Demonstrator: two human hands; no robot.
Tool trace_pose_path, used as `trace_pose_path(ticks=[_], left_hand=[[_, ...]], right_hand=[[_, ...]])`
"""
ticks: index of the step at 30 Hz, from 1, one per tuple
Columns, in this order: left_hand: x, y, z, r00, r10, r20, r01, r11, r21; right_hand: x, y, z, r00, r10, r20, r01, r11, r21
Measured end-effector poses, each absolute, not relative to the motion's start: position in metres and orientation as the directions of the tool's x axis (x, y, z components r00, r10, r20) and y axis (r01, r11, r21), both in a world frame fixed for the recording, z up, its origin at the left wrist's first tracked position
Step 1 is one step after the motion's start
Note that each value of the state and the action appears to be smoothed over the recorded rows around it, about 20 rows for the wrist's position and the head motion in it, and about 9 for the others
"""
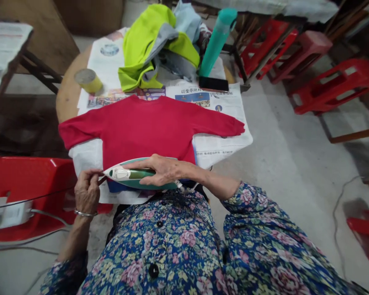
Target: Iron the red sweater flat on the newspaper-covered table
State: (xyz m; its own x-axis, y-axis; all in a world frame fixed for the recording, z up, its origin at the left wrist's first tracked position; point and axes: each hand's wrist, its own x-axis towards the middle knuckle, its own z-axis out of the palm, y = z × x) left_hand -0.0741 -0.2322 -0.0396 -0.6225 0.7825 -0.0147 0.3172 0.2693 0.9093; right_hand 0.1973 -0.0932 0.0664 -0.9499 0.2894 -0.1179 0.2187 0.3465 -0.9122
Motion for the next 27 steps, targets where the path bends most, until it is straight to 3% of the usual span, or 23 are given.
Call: trace_pose_path(ticks=[2,4,8,12,15,19,27], left_hand=[[-0.083,-0.224,-0.031,-0.592,0.806,0.012,0.437,0.309,0.845],[-0.09,-0.21,-0.02,-0.525,0.841,0.13,0.623,0.277,0.731],[-0.086,-0.155,0.01,-0.162,0.93,0.33,0.878,-0.017,0.479],[-0.043,-0.064,0.037,0.266,0.939,0.217,0.881,-0.329,0.34],[0.014,0.011,0.047,0.471,0.881,0.045,0.839,-0.463,0.286],[0.099,0.083,0.042,0.486,0.864,-0.129,0.856,-0.441,0.271],[0.165,0.137,0.018,0.477,0.862,-0.172,0.858,-0.413,0.307]], right_hand=[[0.203,-0.091,0.067,-0.952,0.281,-0.12,0.225,0.377,-0.898],[0.213,-0.088,0.067,-0.942,0.311,-0.127,0.246,0.382,-0.891],[0.237,-0.087,0.066,-0.832,0.532,-0.157,0.342,0.271,-0.9],[0.252,-0.093,0.065,-0.563,0.811,-0.159,0.416,0.112,-0.903],[0.257,-0.098,0.065,-0.453,0.884,-0.118,0.434,0.102,-0.895],[0.26,-0.102,0.06,-0.468,0.878,-0.103,0.433,0.127,-0.893],[0.259,-0.107,0.057,-0.506,0.861,-0.053,0.371,0.162,-0.914]])
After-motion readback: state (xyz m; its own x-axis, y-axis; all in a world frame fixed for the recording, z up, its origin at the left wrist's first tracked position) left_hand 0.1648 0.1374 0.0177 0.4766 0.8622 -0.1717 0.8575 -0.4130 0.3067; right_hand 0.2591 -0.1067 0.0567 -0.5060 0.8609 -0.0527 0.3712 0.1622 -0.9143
